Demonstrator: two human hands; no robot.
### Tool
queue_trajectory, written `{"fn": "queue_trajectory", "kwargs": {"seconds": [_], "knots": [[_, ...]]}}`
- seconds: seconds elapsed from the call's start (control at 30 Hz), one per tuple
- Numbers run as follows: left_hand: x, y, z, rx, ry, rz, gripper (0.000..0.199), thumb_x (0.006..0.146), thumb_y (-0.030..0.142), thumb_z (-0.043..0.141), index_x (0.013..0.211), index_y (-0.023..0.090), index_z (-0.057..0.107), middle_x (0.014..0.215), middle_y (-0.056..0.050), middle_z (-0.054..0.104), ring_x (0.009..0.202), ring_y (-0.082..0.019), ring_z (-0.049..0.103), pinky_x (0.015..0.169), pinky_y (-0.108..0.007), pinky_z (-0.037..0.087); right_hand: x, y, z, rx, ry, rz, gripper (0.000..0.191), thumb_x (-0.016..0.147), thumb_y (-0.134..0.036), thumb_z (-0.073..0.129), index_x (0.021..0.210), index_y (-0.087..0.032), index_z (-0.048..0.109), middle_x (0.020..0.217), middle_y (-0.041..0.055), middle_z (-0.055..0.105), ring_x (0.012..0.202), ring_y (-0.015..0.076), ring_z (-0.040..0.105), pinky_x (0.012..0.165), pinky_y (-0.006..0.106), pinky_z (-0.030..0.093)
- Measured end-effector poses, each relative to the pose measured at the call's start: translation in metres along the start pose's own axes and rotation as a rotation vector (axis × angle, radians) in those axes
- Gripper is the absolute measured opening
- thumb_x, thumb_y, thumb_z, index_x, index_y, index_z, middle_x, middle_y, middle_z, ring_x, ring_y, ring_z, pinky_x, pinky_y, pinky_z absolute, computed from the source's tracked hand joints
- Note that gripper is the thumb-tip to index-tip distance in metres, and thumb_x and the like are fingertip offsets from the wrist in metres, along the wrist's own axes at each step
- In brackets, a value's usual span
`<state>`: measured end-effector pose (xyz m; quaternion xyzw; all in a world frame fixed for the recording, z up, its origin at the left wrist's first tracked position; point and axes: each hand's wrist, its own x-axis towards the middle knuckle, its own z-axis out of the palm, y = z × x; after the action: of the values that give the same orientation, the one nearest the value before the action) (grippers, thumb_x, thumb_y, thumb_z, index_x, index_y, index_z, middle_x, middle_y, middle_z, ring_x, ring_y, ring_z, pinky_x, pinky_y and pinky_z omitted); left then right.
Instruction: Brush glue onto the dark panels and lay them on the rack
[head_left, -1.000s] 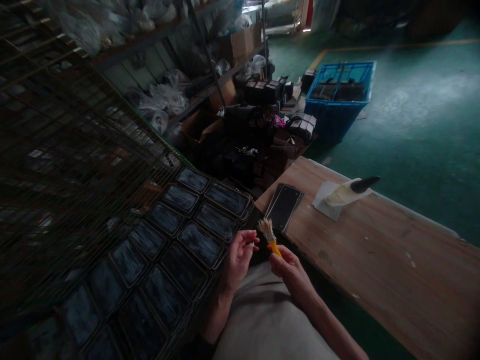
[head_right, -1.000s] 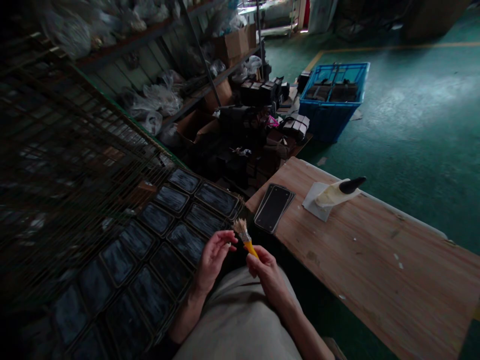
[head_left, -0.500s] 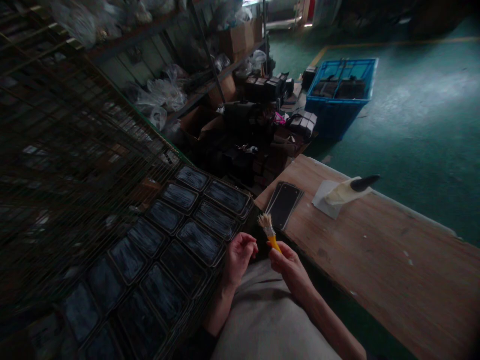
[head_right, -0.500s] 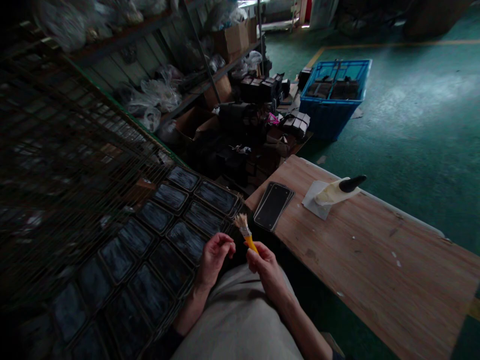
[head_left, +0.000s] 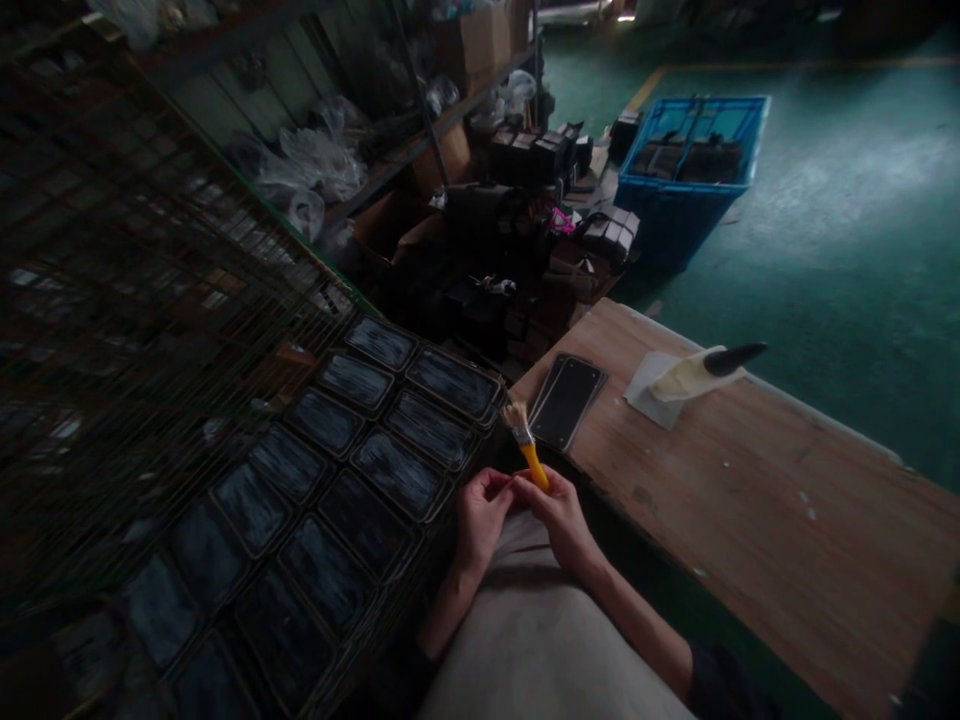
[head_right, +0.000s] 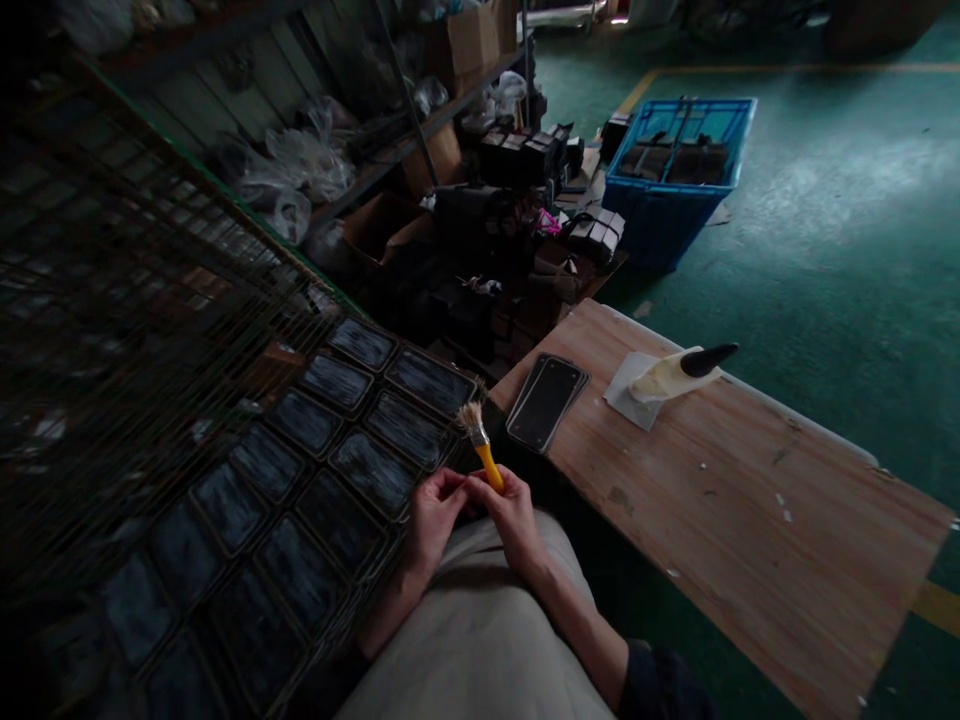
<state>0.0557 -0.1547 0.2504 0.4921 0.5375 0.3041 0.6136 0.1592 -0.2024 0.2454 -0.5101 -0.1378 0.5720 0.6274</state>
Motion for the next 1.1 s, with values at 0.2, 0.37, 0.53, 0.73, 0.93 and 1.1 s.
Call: {"fn": "queue_trajectory", "kwargs": {"seconds": [0.2, 0.37, 0.53, 0.73, 0.93, 1.1], "knots": [[-0.001, -0.004, -0.004, -0.159, -0.044, -0.139, 0.036, 0.076, 0.046, 0.071, 0.087, 0.012, 0.067, 0.076, -0.007, 0.070, 0.063, -0.015, 0.067, 0.056, -0.025, 0.054, 0.020, 0.019, -0.003, 0.029, 0.088, 0.090, 0.047, 0.069, -0.059, 0.076, 0.073, -0.018, 0.052, 0.061, -0.0044, 0.046, 0.051, 0.0085, 0.037, 0.047, 0.023, 0.031], [0.013, -0.013, -0.025, -0.188, -0.006, -0.199, 0.047, 0.075, 0.053, 0.070, 0.099, 0.013, 0.066, 0.085, -0.008, 0.070, 0.068, -0.017, 0.069, 0.055, -0.025, 0.055, 0.036, 0.032, -0.004, -0.178, 0.189, 0.102, 0.054, 0.074, -0.069, 0.064, 0.075, -0.016, 0.061, 0.054, -0.0058, 0.036, 0.048, 0.0078, 0.028, 0.044, 0.023, 0.020], [0.033, -0.037, -0.052, -0.123, 0.036, -0.203, 0.044, 0.074, 0.051, 0.071, 0.095, 0.013, 0.066, 0.084, -0.007, 0.067, 0.069, -0.015, 0.068, 0.055, -0.023, 0.054, 0.044, 0.057, -0.010, -0.331, 0.223, 0.011, 0.051, 0.070, -0.064, 0.071, 0.086, -0.016, 0.068, 0.062, -0.0023, 0.047, 0.056, 0.0108, 0.036, 0.050, 0.024, 0.028], [0.055, -0.069, -0.064, -0.059, 0.020, -0.229, 0.035, 0.074, 0.044, 0.073, 0.092, 0.015, 0.066, 0.083, -0.005, 0.067, 0.071, -0.014, 0.066, 0.056, -0.023, 0.054, 0.050, 0.085, -0.013, -0.366, 0.391, 0.071, 0.046, 0.070, -0.062, 0.072, 0.068, -0.019, 0.055, 0.057, -0.0046, 0.041, 0.052, 0.0102, 0.033, 0.047, 0.024, 0.025], [0.075, -0.094, -0.069, -0.067, -0.075, -0.264, 0.034, 0.072, 0.041, 0.074, 0.092, 0.015, 0.067, 0.085, -0.005, 0.067, 0.069, -0.013, 0.065, 0.058, -0.022, 0.053, 0.060, 0.099, -0.004, -0.303, 0.448, 0.089, 0.046, 0.065, -0.060, 0.075, 0.078, -0.017, 0.065, 0.064, -0.0011, 0.052, 0.058, 0.0120, 0.040, 0.050, 0.024, 0.030], [0.088, -0.106, -0.071, -0.009, -0.104, -0.312, 0.039, 0.072, 0.043, 0.074, 0.097, 0.015, 0.065, 0.087, -0.006, 0.067, 0.070, -0.014, 0.064, 0.061, -0.024, 0.052, 0.060, 0.108, 0.001, -0.225, 0.465, 0.166, 0.056, 0.066, -0.058, 0.075, 0.102, -0.015, 0.068, 0.062, -0.0040, 0.048, 0.051, 0.0090, 0.033, 0.045, 0.022, 0.024]]}}
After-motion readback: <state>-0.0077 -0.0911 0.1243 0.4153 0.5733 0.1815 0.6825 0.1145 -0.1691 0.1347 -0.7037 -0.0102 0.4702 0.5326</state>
